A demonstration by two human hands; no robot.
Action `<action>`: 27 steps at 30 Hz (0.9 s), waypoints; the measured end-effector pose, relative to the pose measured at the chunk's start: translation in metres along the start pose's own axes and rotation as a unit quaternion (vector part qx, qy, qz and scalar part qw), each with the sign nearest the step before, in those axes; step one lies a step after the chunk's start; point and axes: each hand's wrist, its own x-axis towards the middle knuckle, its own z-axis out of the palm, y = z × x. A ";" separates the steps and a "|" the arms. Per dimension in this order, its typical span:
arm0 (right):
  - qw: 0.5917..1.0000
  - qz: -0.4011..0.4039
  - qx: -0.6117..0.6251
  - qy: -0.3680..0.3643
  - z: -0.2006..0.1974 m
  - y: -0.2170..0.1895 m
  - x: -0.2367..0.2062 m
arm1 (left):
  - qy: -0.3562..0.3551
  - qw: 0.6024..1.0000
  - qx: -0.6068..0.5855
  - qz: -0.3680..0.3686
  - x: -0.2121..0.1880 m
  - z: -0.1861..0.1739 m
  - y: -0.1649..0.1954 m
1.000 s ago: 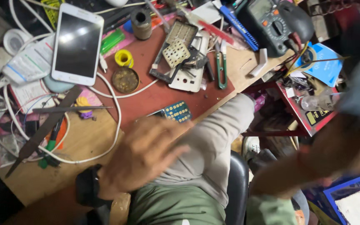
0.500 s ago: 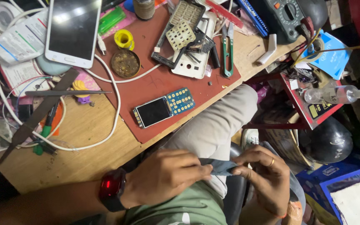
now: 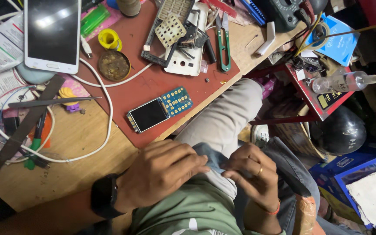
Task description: The person works on a phone motherboard at a cluttered repair bench. They hold the board against the desk, apply a heated soldering tool to its edge, then pick up the board, peel a white sticker or shield from it, wipe it with a cloth, and handle small components and a perforated plate.
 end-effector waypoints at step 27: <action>0.984 -0.143 0.100 0.039 0.026 0.022 -0.001 | -0.060 0.969 -0.193 -0.144 0.000 0.012 0.000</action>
